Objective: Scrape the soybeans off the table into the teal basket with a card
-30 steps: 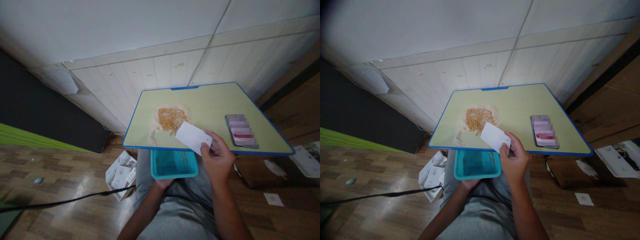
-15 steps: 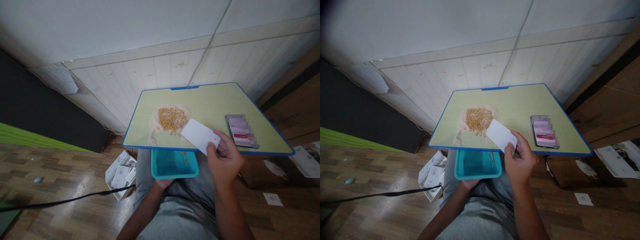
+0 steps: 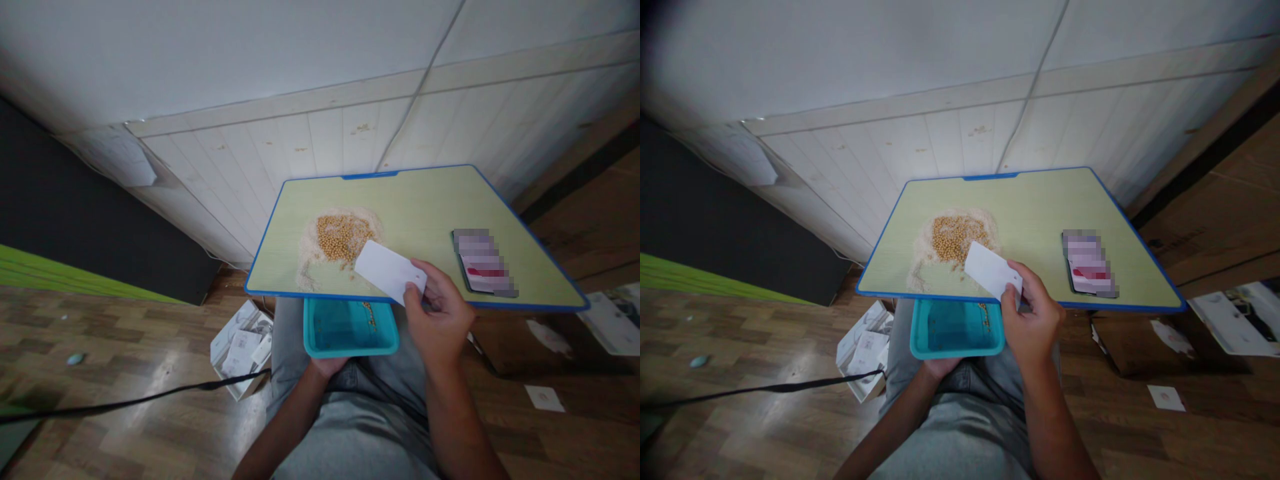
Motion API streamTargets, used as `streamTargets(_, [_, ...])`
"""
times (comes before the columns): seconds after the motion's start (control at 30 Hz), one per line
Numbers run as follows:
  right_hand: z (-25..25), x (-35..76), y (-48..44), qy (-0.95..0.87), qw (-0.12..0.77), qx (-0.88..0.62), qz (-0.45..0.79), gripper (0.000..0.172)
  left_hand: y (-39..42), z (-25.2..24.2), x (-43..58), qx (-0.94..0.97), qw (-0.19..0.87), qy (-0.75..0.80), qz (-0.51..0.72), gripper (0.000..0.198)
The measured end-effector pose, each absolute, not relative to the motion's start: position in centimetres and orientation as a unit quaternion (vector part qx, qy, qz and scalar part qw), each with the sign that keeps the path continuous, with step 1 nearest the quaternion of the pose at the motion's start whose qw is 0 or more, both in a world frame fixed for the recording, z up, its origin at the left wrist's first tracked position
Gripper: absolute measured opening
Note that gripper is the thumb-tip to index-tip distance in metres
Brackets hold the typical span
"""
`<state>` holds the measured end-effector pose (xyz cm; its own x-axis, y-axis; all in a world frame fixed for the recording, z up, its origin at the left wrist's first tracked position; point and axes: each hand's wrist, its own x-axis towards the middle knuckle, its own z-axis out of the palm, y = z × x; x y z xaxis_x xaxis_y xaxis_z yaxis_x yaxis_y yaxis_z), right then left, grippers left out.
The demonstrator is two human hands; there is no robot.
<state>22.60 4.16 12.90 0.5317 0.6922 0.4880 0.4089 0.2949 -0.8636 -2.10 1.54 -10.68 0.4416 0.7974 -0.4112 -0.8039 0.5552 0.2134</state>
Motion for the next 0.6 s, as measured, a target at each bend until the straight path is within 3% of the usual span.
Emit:
streamTargets(0.13, [12.8,22.5,4.4,-0.489,0.652,-0.566,0.123,0.033,1.8,-9.7,-1.5,0.005,0.836,0.27,0.477,0.069])
streamTargets(0.6, [12.0,21.8,4.5,-0.521,0.658,-0.518,0.164,0.025,2.3,-4.3,0.2,0.067,0.823,0.277,0.491,0.091])
